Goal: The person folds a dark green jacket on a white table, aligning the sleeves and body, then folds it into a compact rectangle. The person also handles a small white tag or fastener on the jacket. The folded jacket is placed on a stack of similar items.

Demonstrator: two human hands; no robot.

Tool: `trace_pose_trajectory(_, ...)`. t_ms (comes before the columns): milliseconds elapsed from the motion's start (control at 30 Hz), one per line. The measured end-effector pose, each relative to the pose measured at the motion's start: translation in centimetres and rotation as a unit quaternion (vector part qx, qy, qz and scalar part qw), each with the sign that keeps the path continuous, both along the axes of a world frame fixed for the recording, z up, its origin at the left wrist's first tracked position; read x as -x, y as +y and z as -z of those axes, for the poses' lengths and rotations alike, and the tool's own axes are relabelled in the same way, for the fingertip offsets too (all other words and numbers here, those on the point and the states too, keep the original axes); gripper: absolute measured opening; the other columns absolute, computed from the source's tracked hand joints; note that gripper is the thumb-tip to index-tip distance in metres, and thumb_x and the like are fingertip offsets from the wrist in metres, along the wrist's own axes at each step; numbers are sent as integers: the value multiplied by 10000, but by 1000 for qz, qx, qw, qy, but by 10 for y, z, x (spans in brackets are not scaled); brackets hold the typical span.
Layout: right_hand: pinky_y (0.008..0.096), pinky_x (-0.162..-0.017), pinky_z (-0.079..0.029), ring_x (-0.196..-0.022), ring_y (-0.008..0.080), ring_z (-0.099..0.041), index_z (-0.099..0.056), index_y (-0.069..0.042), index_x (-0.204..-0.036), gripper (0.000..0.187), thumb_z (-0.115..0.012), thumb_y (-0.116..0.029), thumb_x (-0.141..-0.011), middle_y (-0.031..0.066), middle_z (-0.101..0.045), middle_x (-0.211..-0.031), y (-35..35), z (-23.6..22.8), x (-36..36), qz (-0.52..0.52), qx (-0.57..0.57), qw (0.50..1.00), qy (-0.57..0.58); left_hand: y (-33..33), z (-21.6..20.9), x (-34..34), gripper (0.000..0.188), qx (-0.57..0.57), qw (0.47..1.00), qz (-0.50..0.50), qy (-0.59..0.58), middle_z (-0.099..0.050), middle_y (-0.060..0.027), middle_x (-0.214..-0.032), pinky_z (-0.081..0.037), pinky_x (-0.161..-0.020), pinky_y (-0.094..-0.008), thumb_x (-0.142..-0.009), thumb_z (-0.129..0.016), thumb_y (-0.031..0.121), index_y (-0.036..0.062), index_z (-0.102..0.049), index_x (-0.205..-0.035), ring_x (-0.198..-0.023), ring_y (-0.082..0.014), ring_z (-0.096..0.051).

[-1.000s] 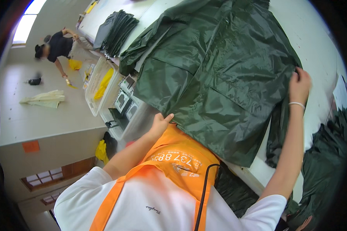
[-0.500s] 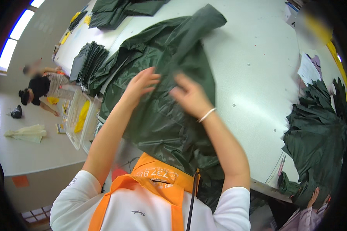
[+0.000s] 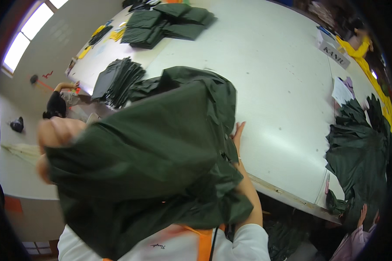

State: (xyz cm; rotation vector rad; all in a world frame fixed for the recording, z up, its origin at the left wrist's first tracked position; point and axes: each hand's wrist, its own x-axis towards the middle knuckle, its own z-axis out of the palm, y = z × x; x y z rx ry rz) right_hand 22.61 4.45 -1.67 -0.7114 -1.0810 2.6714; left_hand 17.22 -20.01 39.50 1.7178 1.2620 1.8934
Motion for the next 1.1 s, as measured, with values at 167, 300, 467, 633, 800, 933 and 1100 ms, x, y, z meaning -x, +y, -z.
trace_pose_trajectory(167, 289, -741, -491, -849, 146, -595, -485, -49, -1076, 292, -640, -143, -847, 103, -626, -932, 18, -88, 19, 100, -105, 973, 180, -41, -17, -30, 484, 49, 790, -539, 286, -566, -121, -1127, -414, -900, -305, -713, -622, 44, 27, -474, -1174, -999, -220, -554)
trace_pose_trajectory(300, 271, -757, -473, -844, 131, -574, -431, -73, -1103, 381, -683, -87, -817, 88, -611, -912, 4, -161, 11, 3, -326, 883, 338, -83, -23, 7, 614, 192, 748, -509, 380, -591, -159, -1114, -402, -949, -319, -606, -548, -55, 50, -516, -1210, -1066, -290, -570)
trace_pose_trajectory(467, 257, -561, -404, -560, 135, -462, -572, -31, -943, 95, -589, -52, -853, 60, -500, -610, 6, -174, -102, -13, -757, 653, 27, -105, -8, 57, 317, 98, 782, -482, 382, -616, -111, -911, -451, -785, -277, -678, -662, 43, 13, -646, -993, -845, -211, -598)
trace_pose_trajectory(633, 269, -606, -428, -624, 152, -501, -572, -37, -977, 116, -583, -77, -869, 67, -532, -682, 113, -259, -295, 30, -778, 577, -248, -125, 19, 56, 218, 132, 837, -357, 394, -626, -111, -850, -462, -727, -296, -606, -633, 74, 5, -700, -802, -790, -246, -595)
trace_pose_trajectory(800, 280, -650, -451, -687, 168, -540, -573, -43, -1012, 140, -577, -101, -885, 74, -565, -753, 163, -447, -296, 116, -853, 445, -247, -143, 43, 23, 364, 156, 971, -90, 159, -677, -171, -824, -533, -646, -336, -509, -497, -26, -44, -683, -821, -708, -297, -666)
trace_pose_trajectory(933, 290, -686, -469, -738, 182, -572, -573, -48, -1039, 159, -572, -121, -897, 80, -591, -810, 218, -500, -122, 118, -926, 353, -61, -137, 81, 35, 342, 251, 967, -22, 36, -670, -179, -825, -526, -670, -311, -559, -473, -67, -66, -656, -848, -733, -331, -658)
trace_pose_trajectory(1100, 315, -689, -484, -773, 231, -605, -579, -53, -1019, 165, -589, -167, -900, 111, -609, -851, 203, -463, 171, 61, -948, 245, 195, -155, 156, 48, 230, 411, 863, -123, -268, -659, -141, -817, -488, -732, -295, -712, -504, -62, -47, -641, -896, -769, -298, -634)
